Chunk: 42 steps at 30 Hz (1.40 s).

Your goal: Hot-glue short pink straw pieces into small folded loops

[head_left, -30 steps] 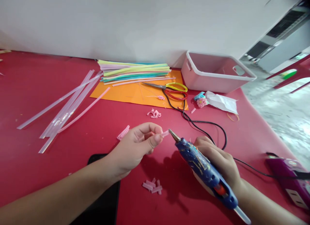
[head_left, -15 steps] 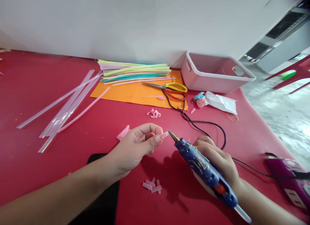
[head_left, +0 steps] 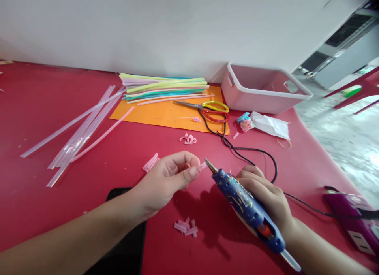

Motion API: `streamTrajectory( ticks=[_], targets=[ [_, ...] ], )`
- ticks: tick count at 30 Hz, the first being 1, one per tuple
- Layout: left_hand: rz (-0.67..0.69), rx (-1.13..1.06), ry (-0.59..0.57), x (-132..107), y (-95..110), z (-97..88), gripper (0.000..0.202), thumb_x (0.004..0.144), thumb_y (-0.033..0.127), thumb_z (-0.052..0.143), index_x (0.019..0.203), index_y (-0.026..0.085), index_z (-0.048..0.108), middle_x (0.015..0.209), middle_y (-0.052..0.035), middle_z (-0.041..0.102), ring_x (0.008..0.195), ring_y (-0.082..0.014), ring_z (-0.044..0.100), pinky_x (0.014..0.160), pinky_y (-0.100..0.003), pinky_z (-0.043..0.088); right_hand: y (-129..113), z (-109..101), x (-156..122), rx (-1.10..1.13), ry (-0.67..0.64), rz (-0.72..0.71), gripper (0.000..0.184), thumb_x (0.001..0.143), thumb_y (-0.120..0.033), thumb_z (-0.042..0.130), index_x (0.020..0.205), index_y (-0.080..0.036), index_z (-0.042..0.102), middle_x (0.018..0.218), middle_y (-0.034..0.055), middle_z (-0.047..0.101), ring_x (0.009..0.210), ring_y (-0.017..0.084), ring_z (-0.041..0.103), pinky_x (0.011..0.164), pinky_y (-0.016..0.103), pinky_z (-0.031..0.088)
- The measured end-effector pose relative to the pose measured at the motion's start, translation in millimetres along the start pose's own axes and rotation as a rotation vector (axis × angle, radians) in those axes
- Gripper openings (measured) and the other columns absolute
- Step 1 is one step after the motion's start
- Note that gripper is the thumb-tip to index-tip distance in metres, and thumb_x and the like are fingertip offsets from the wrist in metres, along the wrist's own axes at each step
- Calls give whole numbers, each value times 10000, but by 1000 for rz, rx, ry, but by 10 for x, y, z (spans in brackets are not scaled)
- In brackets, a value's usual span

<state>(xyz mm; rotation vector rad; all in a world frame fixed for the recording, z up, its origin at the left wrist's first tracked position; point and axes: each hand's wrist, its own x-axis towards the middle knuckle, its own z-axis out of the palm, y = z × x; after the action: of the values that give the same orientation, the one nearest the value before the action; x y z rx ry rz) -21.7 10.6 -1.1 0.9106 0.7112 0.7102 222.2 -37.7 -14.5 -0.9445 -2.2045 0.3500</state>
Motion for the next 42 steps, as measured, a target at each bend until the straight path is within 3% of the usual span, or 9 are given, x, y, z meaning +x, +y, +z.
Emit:
streamTrajectory(
  ticks=[15, 21, 29, 36, 42],
  targets=[
    [-1, -3, 14, -1, 1, 15, 317, 832, 429, 759, 795, 177, 570, 658, 64, 398, 575, -76, 281, 563, -241, 210, 9, -5, -21, -23, 31, 6, 173, 846, -176, 564, 1017, -202, 553, 709, 0, 535, 600, 164, 493, 678, 365, 433],
    [8, 9, 8, -2, -9, -3, 314, 843, 436, 747, 794, 179, 575, 657, 61, 401, 583, -82, 298, 572, -244, 215, 40, -5, -64, -5, -14, -1, 227, 841, -186, 587, 1065, -191, 554, 747, 18, 576, 626, 169, 525, 725, 398, 443],
    [-1, -14, 10, -10, 2, 7, 311, 836, 429, 757, 804, 180, 572, 661, 61, 401, 577, -81, 295, 566, -247, 205, 33, 12, -81, 7, -6, 32, 215, 851, -289, 572, 1045, -199, 571, 715, 14, 554, 609, 172, 498, 721, 386, 416],
    [-14, -14, 45, -4, 12, 4, 318, 812, 425, 779, 796, 179, 578, 682, 59, 434, 576, -73, 321, 566, -237, 223, 7, -10, -48, -19, 29, 14, 202, 827, -191, 580, 1026, -214, 560, 724, 10, 572, 597, 166, 515, 712, 380, 430],
    [-11, -12, 22, -9, 4, 2, 323, 817, 443, 773, 802, 181, 584, 672, 60, 423, 584, -79, 322, 574, -242, 227, 38, 19, -102, 19, -17, 43, 196, 890, -290, 537, 1065, -202, 555, 742, 22, 553, 623, 177, 515, 749, 406, 402]
  ],
)
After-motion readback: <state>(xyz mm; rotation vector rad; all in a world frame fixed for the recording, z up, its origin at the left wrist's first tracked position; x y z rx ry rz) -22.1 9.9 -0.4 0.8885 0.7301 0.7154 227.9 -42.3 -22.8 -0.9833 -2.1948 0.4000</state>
